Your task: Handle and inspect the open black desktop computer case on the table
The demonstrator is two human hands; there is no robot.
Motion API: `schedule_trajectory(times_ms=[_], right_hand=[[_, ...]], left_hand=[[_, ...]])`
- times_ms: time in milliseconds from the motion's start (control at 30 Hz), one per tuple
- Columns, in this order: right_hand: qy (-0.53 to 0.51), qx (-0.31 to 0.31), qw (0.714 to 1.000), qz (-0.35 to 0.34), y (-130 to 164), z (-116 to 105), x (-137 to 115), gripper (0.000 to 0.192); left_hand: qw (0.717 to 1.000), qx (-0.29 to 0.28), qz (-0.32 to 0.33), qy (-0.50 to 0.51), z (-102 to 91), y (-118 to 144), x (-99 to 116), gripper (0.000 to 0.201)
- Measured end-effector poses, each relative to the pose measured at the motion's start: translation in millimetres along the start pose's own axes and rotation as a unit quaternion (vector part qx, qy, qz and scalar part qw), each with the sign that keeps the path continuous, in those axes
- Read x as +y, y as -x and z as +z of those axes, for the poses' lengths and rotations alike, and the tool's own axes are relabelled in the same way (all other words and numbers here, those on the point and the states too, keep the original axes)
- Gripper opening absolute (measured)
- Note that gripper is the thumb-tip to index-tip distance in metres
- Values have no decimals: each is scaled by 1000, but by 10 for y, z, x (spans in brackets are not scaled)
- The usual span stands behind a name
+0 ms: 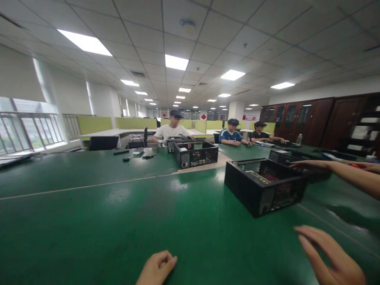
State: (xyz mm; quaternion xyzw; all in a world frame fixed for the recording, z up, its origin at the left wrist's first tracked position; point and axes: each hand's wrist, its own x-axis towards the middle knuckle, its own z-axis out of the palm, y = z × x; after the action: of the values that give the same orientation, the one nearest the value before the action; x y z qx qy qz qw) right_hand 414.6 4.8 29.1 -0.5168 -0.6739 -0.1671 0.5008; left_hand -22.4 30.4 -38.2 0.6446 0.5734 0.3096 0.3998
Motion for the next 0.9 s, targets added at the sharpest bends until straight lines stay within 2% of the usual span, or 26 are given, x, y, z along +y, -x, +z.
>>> schedule_trajectory(times_ms=[67,100,200,267,300,433,533,600,667,733,800,833,867,900], right_hand=[[36,-7,999,-35,-516,294,231,33],[46,-36,997,-57,-784,488,320,40],[58,-239,968,-55,-1435,1102,472,54],[54,-343,937,-25,-1668,1420,510,58],[54,-371,927,-11,-1735,1536,523,62],[83,-433,895,66,-1896,1779,557,92],[99,-466,873,106,-1992,1807,470,87],[100,-475,867,110,-1992,1720,305,82],[91,-486,863,100,-1912,1529,37,81],[56,-513,854,70,-1773,1275,-319,76],[-66,-576,813,56,-1632,1048,-719,69],[-156,-609,774,69,-1583,977,-915,68],[-234,-627,738,88,-1551,949,-1098,67],[-276,-626,724,90,-1535,968,-1259,65]], left_hand=[[1000,0,0,10,-6,6,10,49],[1000,1,-1,14,-12,14,14,50],[1000,15,-6,18,-50,63,32,53],[999,34,-13,26,-99,112,51,53],[998,42,-17,33,-132,138,63,52],[996,67,-27,47,-306,238,130,50],[995,96,-20,24,-479,312,234,49],[995,104,-5,6,-624,353,379,46],[994,106,20,-15,-783,362,624,43],[991,115,52,-39,-918,312,989,40],[985,125,100,-68,-981,184,1447,38],[979,128,131,-87,-974,92,1688,37],[971,135,166,-110,-940,-15,1917,36],[960,143,194,-143,-881,-130,2121,35]])
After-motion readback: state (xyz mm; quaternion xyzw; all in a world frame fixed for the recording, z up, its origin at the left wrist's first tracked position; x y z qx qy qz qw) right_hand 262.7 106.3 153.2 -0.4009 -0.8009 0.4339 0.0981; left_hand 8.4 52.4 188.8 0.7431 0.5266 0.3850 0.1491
